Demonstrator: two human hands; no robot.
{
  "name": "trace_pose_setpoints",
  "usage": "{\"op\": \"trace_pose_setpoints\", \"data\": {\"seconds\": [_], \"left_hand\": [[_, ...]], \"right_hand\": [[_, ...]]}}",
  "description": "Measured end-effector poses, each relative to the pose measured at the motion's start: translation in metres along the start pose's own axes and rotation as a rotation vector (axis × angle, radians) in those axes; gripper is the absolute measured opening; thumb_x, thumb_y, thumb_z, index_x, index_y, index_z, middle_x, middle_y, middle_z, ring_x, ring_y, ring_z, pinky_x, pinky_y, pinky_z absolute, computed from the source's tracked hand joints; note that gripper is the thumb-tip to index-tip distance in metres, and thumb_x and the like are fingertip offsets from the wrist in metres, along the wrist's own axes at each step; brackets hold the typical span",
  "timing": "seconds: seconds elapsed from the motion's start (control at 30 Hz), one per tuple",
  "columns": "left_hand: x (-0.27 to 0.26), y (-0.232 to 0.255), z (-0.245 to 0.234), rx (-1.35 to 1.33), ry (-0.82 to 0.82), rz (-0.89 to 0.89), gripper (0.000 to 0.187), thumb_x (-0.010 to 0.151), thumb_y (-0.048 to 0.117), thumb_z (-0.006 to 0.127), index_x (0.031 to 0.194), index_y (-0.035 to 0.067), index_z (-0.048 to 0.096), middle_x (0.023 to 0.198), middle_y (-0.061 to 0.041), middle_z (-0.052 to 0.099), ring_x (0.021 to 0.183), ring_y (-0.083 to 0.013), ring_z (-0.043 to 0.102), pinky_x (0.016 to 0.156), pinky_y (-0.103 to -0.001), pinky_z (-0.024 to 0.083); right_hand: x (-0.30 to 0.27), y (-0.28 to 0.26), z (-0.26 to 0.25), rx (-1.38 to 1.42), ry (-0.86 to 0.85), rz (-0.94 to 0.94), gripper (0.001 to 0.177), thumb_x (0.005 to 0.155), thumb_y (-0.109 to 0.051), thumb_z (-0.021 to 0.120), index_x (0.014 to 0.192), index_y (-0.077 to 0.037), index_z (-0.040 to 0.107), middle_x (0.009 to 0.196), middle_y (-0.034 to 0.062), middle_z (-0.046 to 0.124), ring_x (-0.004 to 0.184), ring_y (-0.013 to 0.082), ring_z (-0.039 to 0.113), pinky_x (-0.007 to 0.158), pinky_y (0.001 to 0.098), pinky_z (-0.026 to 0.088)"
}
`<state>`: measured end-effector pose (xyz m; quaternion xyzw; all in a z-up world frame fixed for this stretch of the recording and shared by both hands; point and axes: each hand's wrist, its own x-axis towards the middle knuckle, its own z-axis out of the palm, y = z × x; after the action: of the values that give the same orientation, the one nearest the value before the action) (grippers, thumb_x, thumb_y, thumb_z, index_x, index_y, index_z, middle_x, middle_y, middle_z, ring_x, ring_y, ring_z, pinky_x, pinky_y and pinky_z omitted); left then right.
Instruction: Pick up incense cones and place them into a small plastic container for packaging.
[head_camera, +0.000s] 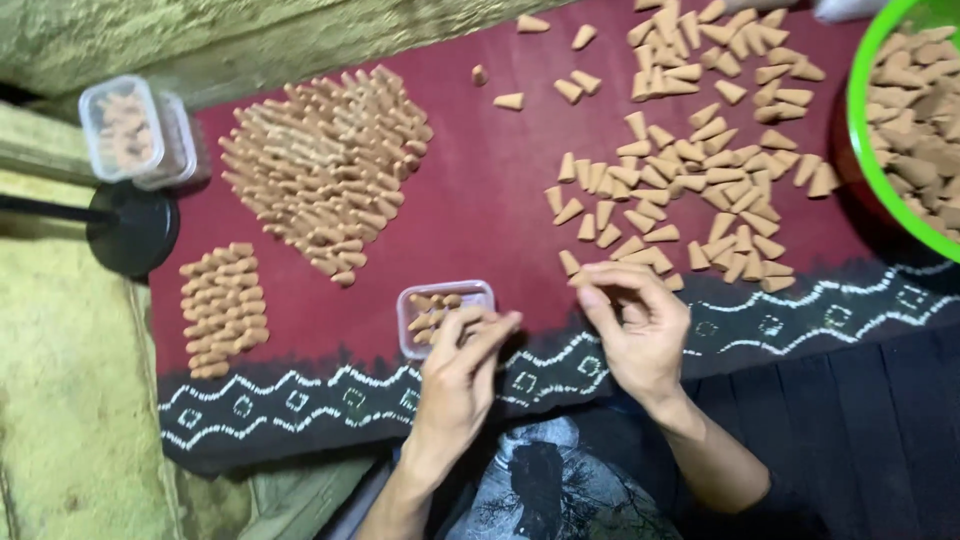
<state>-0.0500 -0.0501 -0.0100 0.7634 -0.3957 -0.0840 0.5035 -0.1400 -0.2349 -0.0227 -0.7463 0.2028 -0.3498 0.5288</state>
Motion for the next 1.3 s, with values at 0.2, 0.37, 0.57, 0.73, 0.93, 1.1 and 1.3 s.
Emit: {"op": "trace_pose_setpoints", "data": {"seconds": [0.2,0.37,0.57,0.73,0.93,1.1,1.3], "left_hand": [[-0.024,0.002,-0.048,0.111,0.205,-0.099,0.012,0.096,0.002,0.067,0.105,0.0,0.074,0.105,-0.012,0.076,0.1,-0.0231,0.074,0.101,-0.033,0.057],[-0.029,-0.009,-0.059,0.094,0.197,-0.036,0.018,0.095,-0.007,0.065,0.11,-0.002,0.073,0.111,-0.014,0.07,0.107,-0.0253,0.072,0.102,-0.033,0.056],[-0.025,-0.014,-0.057,0.16,0.232,0.001,0.012,0.094,0.004,0.071,0.103,0.008,0.078,0.095,-0.007,0.077,0.087,-0.0269,0.077,0.078,-0.036,0.063],[-0.022,-0.019,-0.058,0.233,0.184,0.079,0.007,0.095,0.004,0.071,0.1,0.006,0.075,0.093,-0.007,0.075,0.087,-0.0283,0.075,0.076,-0.037,0.061],[-0.014,-0.021,-0.057,0.471,0.111,0.121,0.015,0.1,0.017,0.066,0.111,0.01,0.072,0.09,-0.004,0.076,0.087,-0.0214,0.073,0.082,-0.034,0.056],[-0.013,-0.025,-0.052,0.581,0.005,0.106,0.016,0.102,0.014,0.059,0.117,0.013,0.064,0.079,-0.001,0.072,0.085,-0.0183,0.069,0.083,-0.031,0.051],[-0.014,-0.033,-0.046,0.646,-0.055,0.108,0.018,0.102,0.01,0.055,0.119,0.011,0.062,0.076,-0.003,0.069,0.085,-0.0186,0.067,0.082,-0.031,0.049]], "right_hand": [[-0.005,-0.015,0.034,-0.153,-0.304,-0.046,0.02,0.095,-0.005,0.071,0.114,-0.006,0.078,0.109,0.008,0.065,0.103,0.0187,0.065,0.094,0.0287,0.054],[-0.006,-0.019,0.056,-0.152,-0.407,-0.186,0.018,0.096,-0.004,0.069,0.113,-0.001,0.074,0.107,0.0115,0.07,0.097,0.022,0.07,0.09,0.0311,0.057],[-0.01,0.002,0.074,-0.156,-0.343,-0.251,0.009,0.091,-0.008,0.079,0.099,-0.009,0.078,0.092,0.0051,0.077,0.086,0.0247,0.077,0.077,0.0348,0.06],[-0.007,0.003,0.082,-0.254,-0.344,-0.359,0.005,0.093,-0.01,0.077,0.098,-0.011,0.078,0.091,0.0044,0.077,0.084,0.0262,0.074,0.076,0.0371,0.058],[-0.005,0.006,0.087,-0.332,-0.367,-0.406,0.004,0.094,-0.015,0.076,0.097,-0.014,0.078,0.091,0.0012,0.076,0.086,0.0251,0.069,0.078,0.037,0.053],[-0.003,0.008,0.09,-0.407,-0.379,-0.413,0.003,0.093,-0.015,0.076,0.096,-0.016,0.077,0.092,-0.0022,0.077,0.086,0.0231,0.066,0.079,0.0348,0.049],[-0.003,0.014,0.092,-0.428,-0.373,-0.41,0.004,0.093,-0.015,0.076,0.096,-0.016,0.078,0.092,-0.0024,0.077,0.085,0.023,0.065,0.077,0.035,0.048]]}}
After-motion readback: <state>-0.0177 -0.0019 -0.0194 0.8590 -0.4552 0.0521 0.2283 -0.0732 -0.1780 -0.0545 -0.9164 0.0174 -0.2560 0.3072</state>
